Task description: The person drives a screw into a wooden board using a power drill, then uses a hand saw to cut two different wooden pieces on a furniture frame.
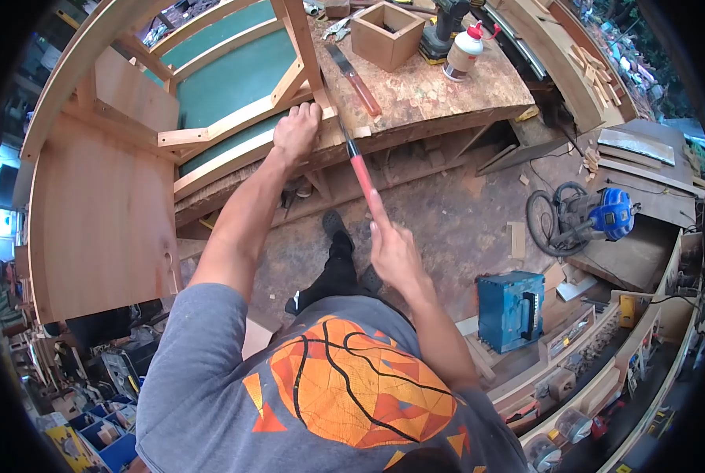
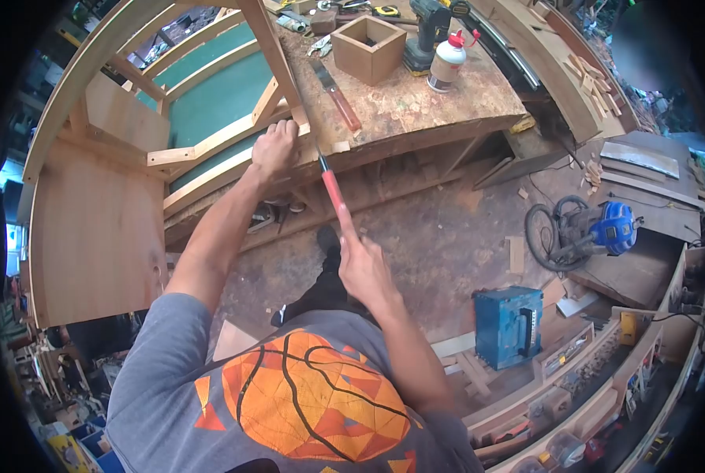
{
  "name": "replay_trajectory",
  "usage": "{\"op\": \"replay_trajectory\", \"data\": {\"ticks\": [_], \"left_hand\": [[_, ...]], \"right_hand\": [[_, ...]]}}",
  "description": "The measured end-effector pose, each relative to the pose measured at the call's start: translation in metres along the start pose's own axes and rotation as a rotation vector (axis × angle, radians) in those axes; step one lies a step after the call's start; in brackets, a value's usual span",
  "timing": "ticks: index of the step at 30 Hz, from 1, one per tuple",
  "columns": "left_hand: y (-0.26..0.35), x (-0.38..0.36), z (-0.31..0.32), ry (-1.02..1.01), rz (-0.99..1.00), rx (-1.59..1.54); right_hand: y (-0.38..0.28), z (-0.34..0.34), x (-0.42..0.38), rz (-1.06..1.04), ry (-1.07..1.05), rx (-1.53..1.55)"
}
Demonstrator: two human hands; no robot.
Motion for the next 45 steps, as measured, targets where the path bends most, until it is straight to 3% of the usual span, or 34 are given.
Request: {"op": "replay_trajectory", "data": {"ticks": [3, 7, 11, 15, 18, 21, 24, 27, 29, 31, 34, 39, 42, 45], "left_hand": [[0.0, -0.001, 0.005, 0.001, 0.029, -0.006], [0.0, -0.009, 0.01, -0.036, -0.014, -0.009], [0.007, -0.005, -0.002, -0.034, 0.011, -0.004], [0.003, -0.003, 0.005, -0.047, 0.005, 0.023], [0.003, -0.002, -0.002, -0.048, 0.01, 0.024], [0.005, -0.002, -0.005, -0.044, 0.019, 0.0], [0.004, 0.002, -0.004, -0.031, 0.049, 0.016], [0.003, 0.005, 0.002, -0.031, 0.005, 0.008], [0.002, -0.015, 0.003, -0.077, 0.003, 0.008], [0.002, -0.002, 0.0, -0.039, 0.014, 0.004], [0.002, 0.003, -0.007, -0.023, 0.028, 0.012], [0.002, -0.007, -0.001, -0.044, 0.014, -0.009], [0.004, 0.001, -0.005, -0.039, 0.02, -0.004], [0.0, -0.001, 0.002, -0.066, 0.009, -0.017]], "right_hand": [[-0.011, -0.027, -0.017, 0.095, -0.116, -0.008], [-0.007, -0.031, -0.037, -0.033, -0.054, -0.087], [-0.011, 0.007, 0.049, 0.028, -0.061, -0.097], [-0.019, -0.03, -0.018, 0.069, -0.116, -0.01], [-0.013, -0.026, -0.029, 0.032, -0.107, -0.116], [-0.018, -0.005, 0.042, 0.106, -0.112, -0.019], [-0.021, -0.009, 0.028, 0.088, -0.115, -0.065], [-0.009, -0.029, -0.043, 0.054, -0.11, -0.062], [-0.007, -0.019, -0.036, 0.086, -0.15, -0.105], [-0.015, -0.013, 0.022, 0.05, -0.088, -0.091], [-0.02, -0.014, 0.023, 0.06, -0.091, -0.105], [-0.007, -0.037, -0.039, 0.064, -0.146, -0.165], [-0.018, -0.015, 0.045, 0.053, -0.115, -0.129], [-0.024, -0.008, 0.053, 0.055, -0.12, -0.132]]}}
Point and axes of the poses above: each hand's wrist, its own x-axis towards the middle knuckle, its own z-axis out of the palm, y = z × x, the point moved 5 cm from there along x, towards the middle knuckle, and after that the axes turned 6 degrees about y, right-handed, at the moved point
